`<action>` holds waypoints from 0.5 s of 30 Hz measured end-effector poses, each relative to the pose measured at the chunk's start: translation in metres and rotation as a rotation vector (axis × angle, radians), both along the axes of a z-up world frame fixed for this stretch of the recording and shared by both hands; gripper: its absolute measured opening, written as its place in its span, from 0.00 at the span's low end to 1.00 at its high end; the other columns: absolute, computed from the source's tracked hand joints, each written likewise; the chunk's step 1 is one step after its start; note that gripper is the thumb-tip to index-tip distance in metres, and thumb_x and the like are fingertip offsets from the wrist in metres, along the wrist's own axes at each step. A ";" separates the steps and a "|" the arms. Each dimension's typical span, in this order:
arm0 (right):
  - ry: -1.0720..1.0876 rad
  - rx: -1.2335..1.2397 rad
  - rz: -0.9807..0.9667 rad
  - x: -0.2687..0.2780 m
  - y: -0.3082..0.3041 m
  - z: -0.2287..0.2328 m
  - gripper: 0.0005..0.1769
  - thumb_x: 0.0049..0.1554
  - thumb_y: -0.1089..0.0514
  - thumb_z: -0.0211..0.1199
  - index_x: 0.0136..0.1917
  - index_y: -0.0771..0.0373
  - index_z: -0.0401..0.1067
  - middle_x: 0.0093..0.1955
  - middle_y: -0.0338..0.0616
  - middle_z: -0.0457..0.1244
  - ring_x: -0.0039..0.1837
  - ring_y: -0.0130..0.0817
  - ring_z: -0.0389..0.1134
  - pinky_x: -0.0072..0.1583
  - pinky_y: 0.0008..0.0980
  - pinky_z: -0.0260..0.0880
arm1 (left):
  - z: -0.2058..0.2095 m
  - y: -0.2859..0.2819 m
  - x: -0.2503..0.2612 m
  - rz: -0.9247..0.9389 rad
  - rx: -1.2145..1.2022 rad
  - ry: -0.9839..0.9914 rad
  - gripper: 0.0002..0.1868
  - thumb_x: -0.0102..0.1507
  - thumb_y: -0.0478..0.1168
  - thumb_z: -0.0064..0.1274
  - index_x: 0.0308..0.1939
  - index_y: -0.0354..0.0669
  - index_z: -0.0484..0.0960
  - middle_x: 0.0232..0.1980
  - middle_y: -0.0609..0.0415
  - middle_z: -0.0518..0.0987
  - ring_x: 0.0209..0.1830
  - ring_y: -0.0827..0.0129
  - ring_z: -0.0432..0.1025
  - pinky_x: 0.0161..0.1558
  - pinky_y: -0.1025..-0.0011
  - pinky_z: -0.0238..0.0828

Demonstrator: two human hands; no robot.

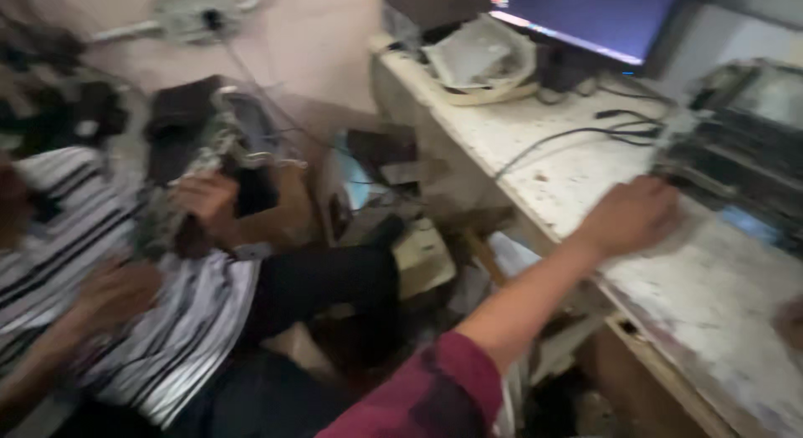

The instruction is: The person disassembles a printer on a workbench, removing the top cover and a toner cartridge. They use a screwdriver to loosen screws on the cartridge and then use pliers to remove a gear from a small motor assembly. A second person is present and briefly handles a component.

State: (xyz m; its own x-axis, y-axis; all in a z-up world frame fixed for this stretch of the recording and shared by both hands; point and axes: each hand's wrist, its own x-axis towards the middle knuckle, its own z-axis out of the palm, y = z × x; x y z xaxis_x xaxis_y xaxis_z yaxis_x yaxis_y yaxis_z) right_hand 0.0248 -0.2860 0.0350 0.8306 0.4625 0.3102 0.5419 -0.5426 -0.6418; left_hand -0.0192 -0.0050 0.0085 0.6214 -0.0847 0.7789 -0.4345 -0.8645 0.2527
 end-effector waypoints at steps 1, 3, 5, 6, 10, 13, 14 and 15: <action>-0.004 -0.006 -0.006 -0.004 -0.007 0.006 0.10 0.56 0.58 0.70 0.50 0.64 0.80 0.45 0.45 0.72 0.48 0.29 0.72 0.46 0.34 0.75 | 0.001 0.000 0.005 0.006 0.031 0.032 0.13 0.62 0.47 0.50 0.45 0.45 0.78 0.49 0.52 0.79 0.54 0.54 0.72 0.51 0.55 0.70; 0.006 -0.045 -0.045 -0.021 -0.028 0.014 0.10 0.56 0.58 0.70 0.50 0.64 0.80 0.45 0.44 0.72 0.49 0.29 0.72 0.46 0.34 0.75 | -0.009 0.004 0.011 -0.148 -0.036 -0.085 0.09 0.63 0.44 0.48 0.38 0.46 0.81 0.45 0.47 0.79 0.50 0.50 0.71 0.49 0.52 0.68; 0.038 -0.065 -0.072 -0.037 -0.039 0.018 0.10 0.56 0.58 0.70 0.50 0.64 0.79 0.45 0.44 0.72 0.49 0.29 0.72 0.46 0.34 0.75 | -0.009 0.002 0.012 -0.070 0.018 -0.028 0.12 0.66 0.46 0.50 0.35 0.42 0.80 0.42 0.43 0.77 0.47 0.47 0.70 0.46 0.50 0.66; 0.061 -0.055 -0.067 -0.044 -0.043 0.020 0.10 0.56 0.59 0.70 0.50 0.64 0.79 0.45 0.44 0.72 0.49 0.29 0.72 0.46 0.34 0.74 | -0.005 0.003 0.010 -0.079 0.038 -0.070 0.12 0.65 0.46 0.50 0.37 0.40 0.80 0.43 0.42 0.77 0.47 0.47 0.70 0.46 0.50 0.66; -0.019 0.211 0.190 -0.051 -0.032 0.025 0.12 0.53 0.63 0.73 0.51 0.65 0.78 0.49 0.41 0.72 0.49 0.24 0.73 0.51 0.27 0.76 | 0.017 0.009 -0.017 -0.089 -0.020 0.000 0.10 0.64 0.44 0.54 0.41 0.40 0.77 0.46 0.43 0.75 0.49 0.47 0.69 0.47 0.50 0.66; -0.017 0.112 0.120 -0.067 -0.023 0.039 0.11 0.53 0.63 0.73 0.50 0.64 0.80 0.47 0.40 0.73 0.47 0.24 0.72 0.48 0.25 0.73 | 0.036 0.006 -0.034 -0.109 -0.022 -0.014 0.11 0.63 0.42 0.56 0.42 0.39 0.75 0.46 0.44 0.75 0.49 0.47 0.69 0.47 0.50 0.66; -0.019 0.098 0.130 -0.069 -0.019 0.044 0.10 0.53 0.63 0.73 0.50 0.63 0.80 0.47 0.39 0.73 0.46 0.23 0.72 0.48 0.25 0.73 | 0.039 0.007 -0.037 -0.100 -0.013 -0.005 0.11 0.62 0.42 0.56 0.41 0.40 0.75 0.45 0.44 0.75 0.49 0.47 0.69 0.46 0.51 0.66; -0.015 0.103 0.138 -0.074 -0.020 0.048 0.10 0.53 0.62 0.74 0.49 0.63 0.81 0.46 0.39 0.72 0.46 0.23 0.71 0.47 0.25 0.72 | 0.042 0.005 -0.037 -0.111 -0.013 0.006 0.10 0.62 0.41 0.56 0.41 0.40 0.75 0.45 0.45 0.75 0.49 0.48 0.69 0.46 0.51 0.66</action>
State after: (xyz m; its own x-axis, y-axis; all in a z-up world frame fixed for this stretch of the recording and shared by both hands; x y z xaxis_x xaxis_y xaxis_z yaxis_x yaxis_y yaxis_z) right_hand -0.0488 -0.3059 0.0835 0.7564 0.5369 0.3737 0.6166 -0.3946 -0.6812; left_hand -0.0563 0.0002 0.0501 0.6135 -0.1433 0.7766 -0.5258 -0.8079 0.2663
